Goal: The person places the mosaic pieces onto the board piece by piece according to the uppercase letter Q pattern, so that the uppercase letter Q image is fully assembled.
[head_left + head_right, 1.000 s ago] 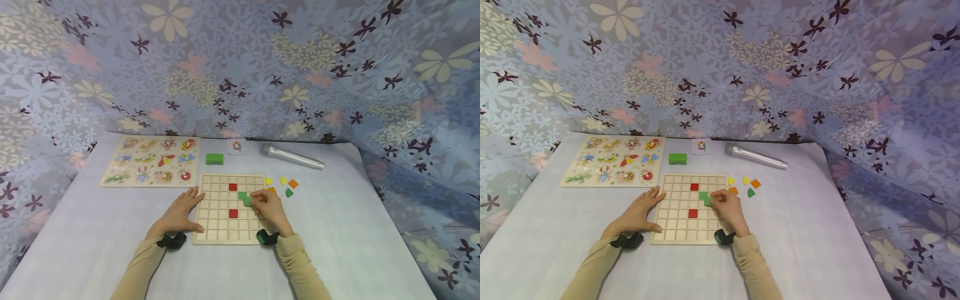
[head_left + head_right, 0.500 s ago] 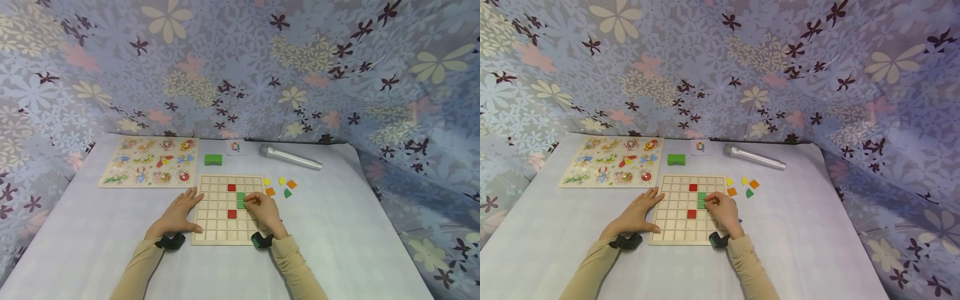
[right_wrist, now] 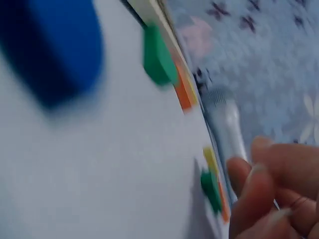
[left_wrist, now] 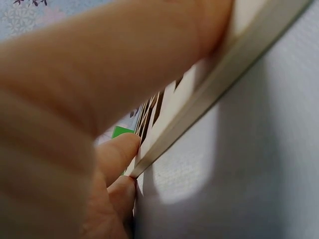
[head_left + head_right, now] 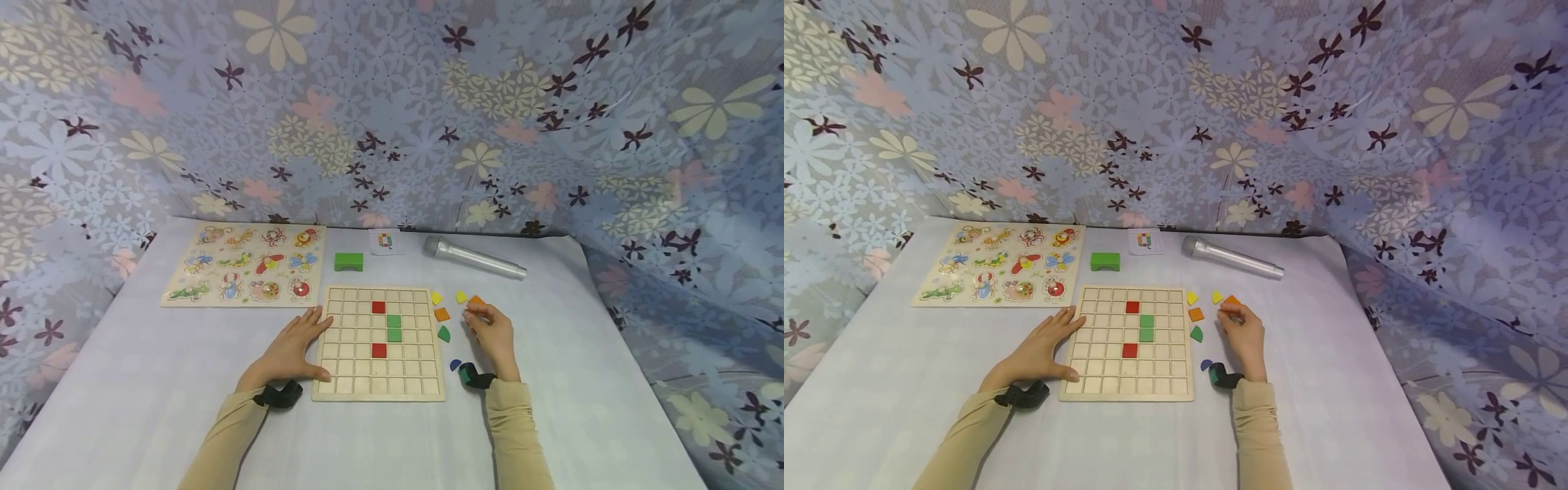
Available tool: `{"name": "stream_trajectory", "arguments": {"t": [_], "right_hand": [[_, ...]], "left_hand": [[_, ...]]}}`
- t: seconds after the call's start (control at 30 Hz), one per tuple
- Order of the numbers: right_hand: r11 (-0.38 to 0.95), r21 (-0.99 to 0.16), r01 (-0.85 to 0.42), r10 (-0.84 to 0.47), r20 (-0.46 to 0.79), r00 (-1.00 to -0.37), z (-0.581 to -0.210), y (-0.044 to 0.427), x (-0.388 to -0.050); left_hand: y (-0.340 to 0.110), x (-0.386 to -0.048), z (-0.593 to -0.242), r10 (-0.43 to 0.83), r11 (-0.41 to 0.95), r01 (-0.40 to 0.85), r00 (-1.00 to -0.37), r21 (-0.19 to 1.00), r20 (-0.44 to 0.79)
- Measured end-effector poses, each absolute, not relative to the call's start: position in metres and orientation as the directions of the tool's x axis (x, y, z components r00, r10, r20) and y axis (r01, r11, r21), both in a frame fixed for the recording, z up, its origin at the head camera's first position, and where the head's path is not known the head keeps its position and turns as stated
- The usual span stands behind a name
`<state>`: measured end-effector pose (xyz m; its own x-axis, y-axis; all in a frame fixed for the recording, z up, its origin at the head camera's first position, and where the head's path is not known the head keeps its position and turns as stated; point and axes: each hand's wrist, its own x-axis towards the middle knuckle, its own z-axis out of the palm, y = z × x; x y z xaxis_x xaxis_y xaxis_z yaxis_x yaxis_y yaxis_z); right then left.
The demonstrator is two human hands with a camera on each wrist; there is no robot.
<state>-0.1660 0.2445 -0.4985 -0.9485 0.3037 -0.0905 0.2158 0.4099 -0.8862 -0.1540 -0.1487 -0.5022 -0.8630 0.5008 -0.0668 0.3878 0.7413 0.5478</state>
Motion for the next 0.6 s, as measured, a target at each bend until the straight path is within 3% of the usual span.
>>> {"name": "stream_trajectory", "arguments": {"t": [0.6], "right_hand": [[0.575, -0.800, 0.173, 0.280, -0.007, -0.960, -0.5052, 0.2502, -0.1635]], "left_hand": [[-0.1493, -0.1535, -0.5021, 0.509, 0.734, 0.400, -0.859, 0.548, -0.054]]}}
